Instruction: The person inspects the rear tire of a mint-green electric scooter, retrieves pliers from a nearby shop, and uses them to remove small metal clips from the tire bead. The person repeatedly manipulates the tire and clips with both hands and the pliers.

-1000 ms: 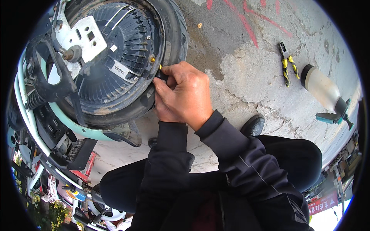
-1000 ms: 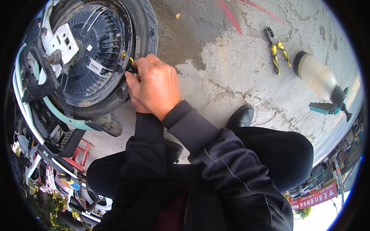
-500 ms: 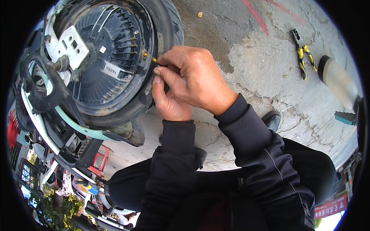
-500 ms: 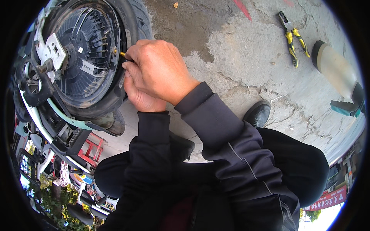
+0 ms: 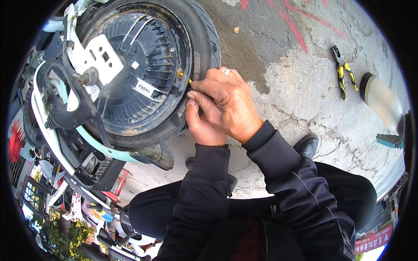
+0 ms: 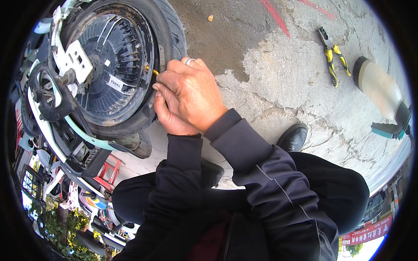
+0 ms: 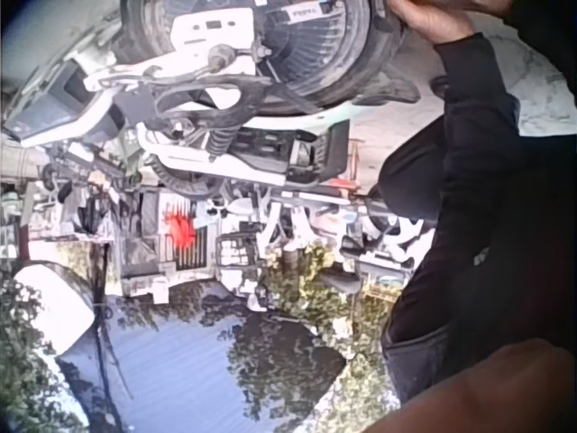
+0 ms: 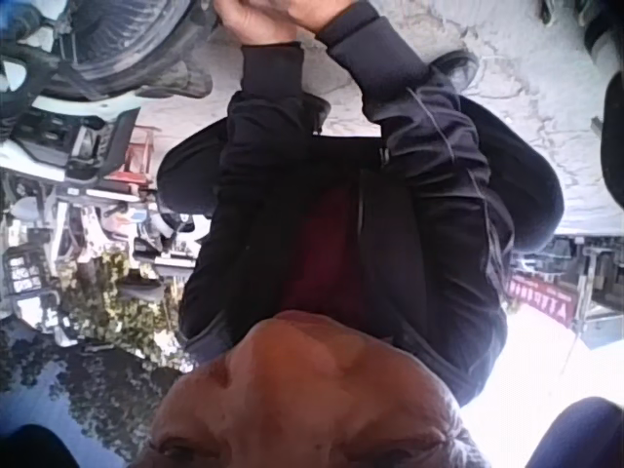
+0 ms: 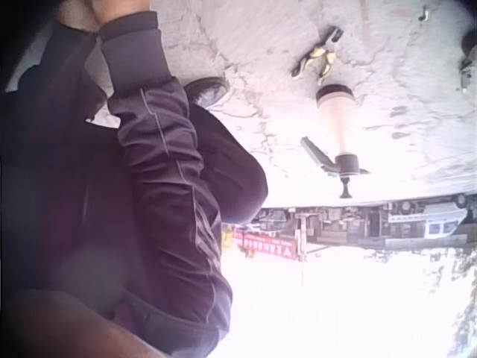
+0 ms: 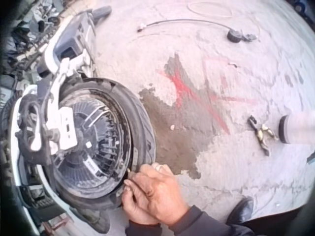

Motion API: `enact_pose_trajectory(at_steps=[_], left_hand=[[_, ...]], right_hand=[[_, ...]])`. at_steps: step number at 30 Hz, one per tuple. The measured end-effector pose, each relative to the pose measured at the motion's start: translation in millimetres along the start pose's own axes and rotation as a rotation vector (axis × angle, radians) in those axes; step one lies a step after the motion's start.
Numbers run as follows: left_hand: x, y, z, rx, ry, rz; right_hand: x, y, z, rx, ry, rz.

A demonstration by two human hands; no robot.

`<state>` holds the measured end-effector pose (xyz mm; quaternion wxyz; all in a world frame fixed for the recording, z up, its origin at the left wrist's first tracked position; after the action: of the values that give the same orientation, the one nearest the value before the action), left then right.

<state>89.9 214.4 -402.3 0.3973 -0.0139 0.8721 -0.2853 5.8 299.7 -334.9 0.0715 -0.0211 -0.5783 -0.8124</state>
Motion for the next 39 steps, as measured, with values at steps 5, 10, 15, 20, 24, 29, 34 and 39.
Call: enact_pose_trajectory(at_steps=[5,10,15,20,24,29,34,39], left_hand=[[-1,3,2,-0.044,0.033,0.011],[2,7,6,-0.055,0.034,-0.006],[10,8,7,-0.058,0.044,-0.050],[12,7,14,-0.089,0.052,-0.106],[12,2,13,-0.130,0.046,-0.176],[3,-20,18,0.010,-0.129,-0.450],[-10,-44,24,0.053,-0.210,-0.511],[-13,-45,19,-0.038,-0.244,-0.506]], right_hand=[[-8,13,-3,-0.079,-0.136,-0.021],[-5,16,-1,-0.063,-0.161,-0.075],[3,20,-4,-0.316,-0.004,-0.062],[6,31,-11,-0.525,0.080,-0.114],[3,36,-18,-0.555,0.072,-0.160],[10,31,-20,-0.408,0.047,-0.089],[19,19,16,-0.365,0.524,-0.504],[27,67,52,0.070,0.651,-0.615]])
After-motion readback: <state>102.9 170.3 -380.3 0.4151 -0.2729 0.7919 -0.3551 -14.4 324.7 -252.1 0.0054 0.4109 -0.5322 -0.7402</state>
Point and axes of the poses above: each hand's wrist, its own x-axis towards the middle knuckle, its own z-axis out of the back of the hand, y = z × x, the point moved 8 cm from there along x, towards the middle knuckle, and after that the axes turned 5 degrees about -y, right-handed, at the moved point
